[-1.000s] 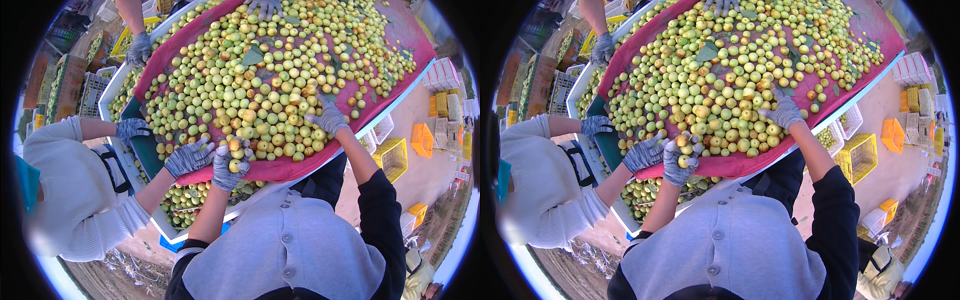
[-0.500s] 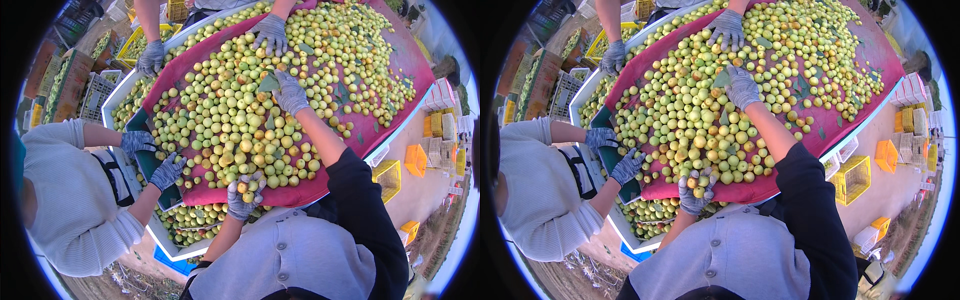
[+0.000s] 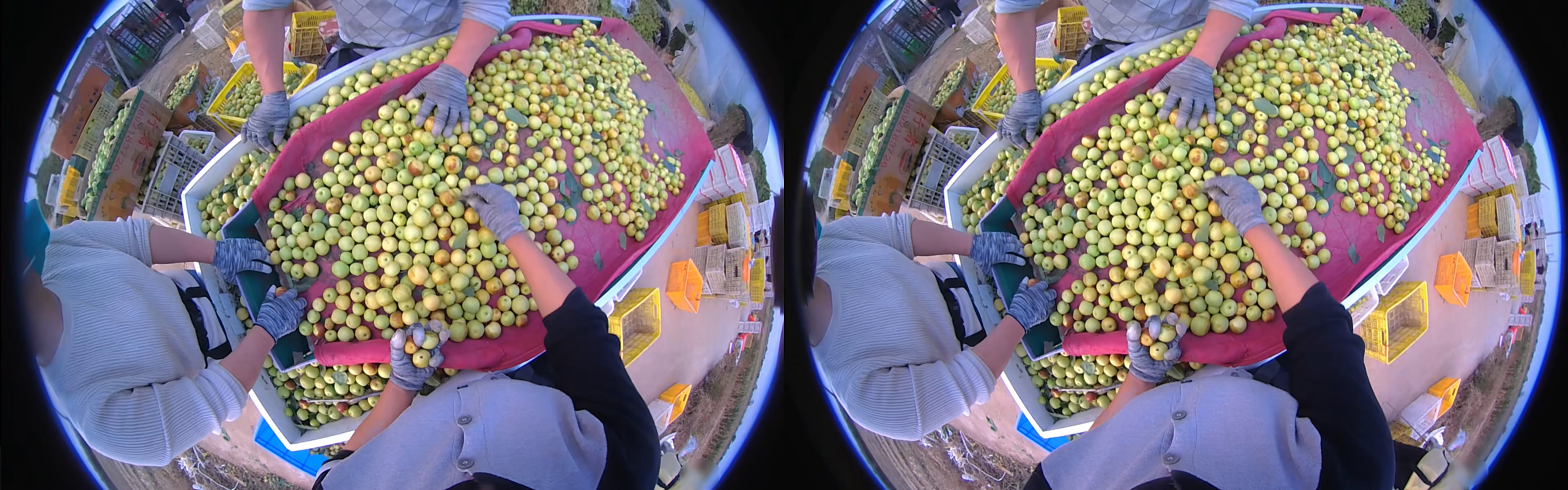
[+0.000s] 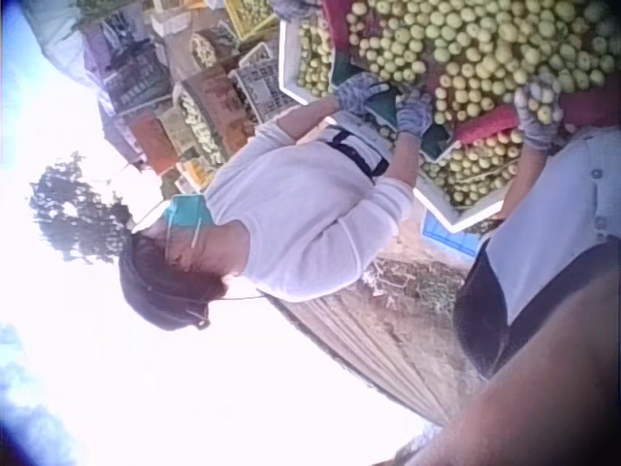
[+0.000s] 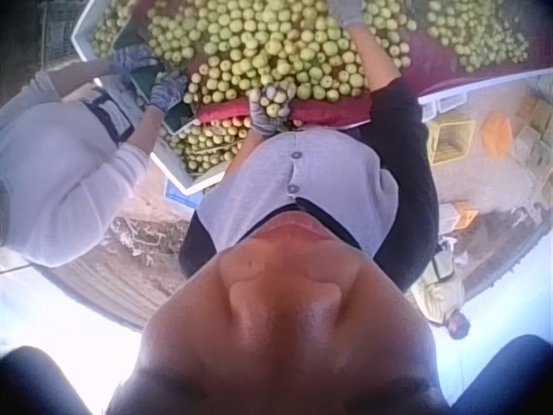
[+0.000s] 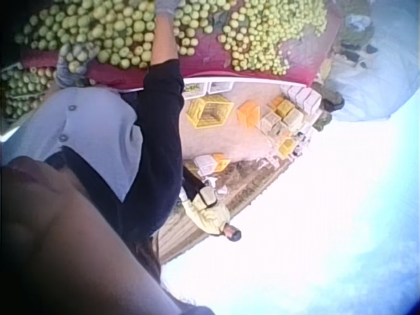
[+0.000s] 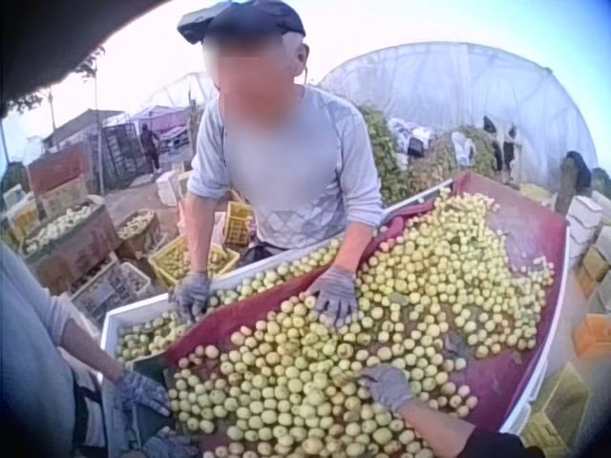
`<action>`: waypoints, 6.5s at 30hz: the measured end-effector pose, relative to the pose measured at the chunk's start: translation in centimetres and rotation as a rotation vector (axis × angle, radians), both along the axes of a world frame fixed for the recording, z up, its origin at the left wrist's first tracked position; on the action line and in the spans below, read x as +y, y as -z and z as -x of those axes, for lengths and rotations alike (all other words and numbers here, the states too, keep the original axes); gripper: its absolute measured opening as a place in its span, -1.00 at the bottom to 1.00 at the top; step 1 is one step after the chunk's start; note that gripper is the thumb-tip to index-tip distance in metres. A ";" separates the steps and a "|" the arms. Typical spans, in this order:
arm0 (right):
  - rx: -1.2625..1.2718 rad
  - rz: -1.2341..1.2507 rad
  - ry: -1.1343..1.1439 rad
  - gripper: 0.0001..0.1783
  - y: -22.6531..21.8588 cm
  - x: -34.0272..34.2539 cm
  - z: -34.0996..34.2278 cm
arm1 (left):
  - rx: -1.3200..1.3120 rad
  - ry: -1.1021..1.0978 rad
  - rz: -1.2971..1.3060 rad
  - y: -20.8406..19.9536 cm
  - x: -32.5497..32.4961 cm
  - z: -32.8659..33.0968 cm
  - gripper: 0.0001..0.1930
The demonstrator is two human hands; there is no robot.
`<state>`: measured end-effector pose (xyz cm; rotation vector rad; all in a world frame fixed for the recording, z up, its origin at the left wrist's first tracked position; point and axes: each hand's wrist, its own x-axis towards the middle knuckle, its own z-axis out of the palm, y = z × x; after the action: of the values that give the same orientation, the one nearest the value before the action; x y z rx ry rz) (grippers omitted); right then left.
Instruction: The person sorts small green-yellow fruits on a red conveyor belt, removing leaves and placing the fruit into white and yellow crates. They work alongside two others who also sort and transfer fruit into containers.
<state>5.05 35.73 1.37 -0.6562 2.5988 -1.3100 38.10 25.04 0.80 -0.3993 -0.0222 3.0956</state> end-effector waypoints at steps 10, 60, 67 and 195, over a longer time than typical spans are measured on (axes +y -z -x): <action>0.100 0.397 0.488 -0.77 -4.1 22.9 -6.9 | 0.172 0.060 -0.223 1.0 -0.3 0.5 -0.70; 0.473 -0.458 0.830 -0.64 -1.2 29.4 -17.3 | -0.349 1.132 0.979 -4.2 -12.6 -23.5 -0.67; 0.712 -0.422 0.562 -0.80 -4.8 25.8 -15.1 | -0.607 1.369 1.161 -4.8 -10.9 -32.1 -0.67; 0.213 -0.080 -0.100 -0.39 3.8 -0.5 -7.4 | -0.067 -0.077 2.483 -0.4 -1.8 2.2 -0.87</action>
<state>12.48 35.28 -2.40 -0.9460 2.7246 -1.1573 35.86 23.25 1.25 -0.2641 3.2372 1.1239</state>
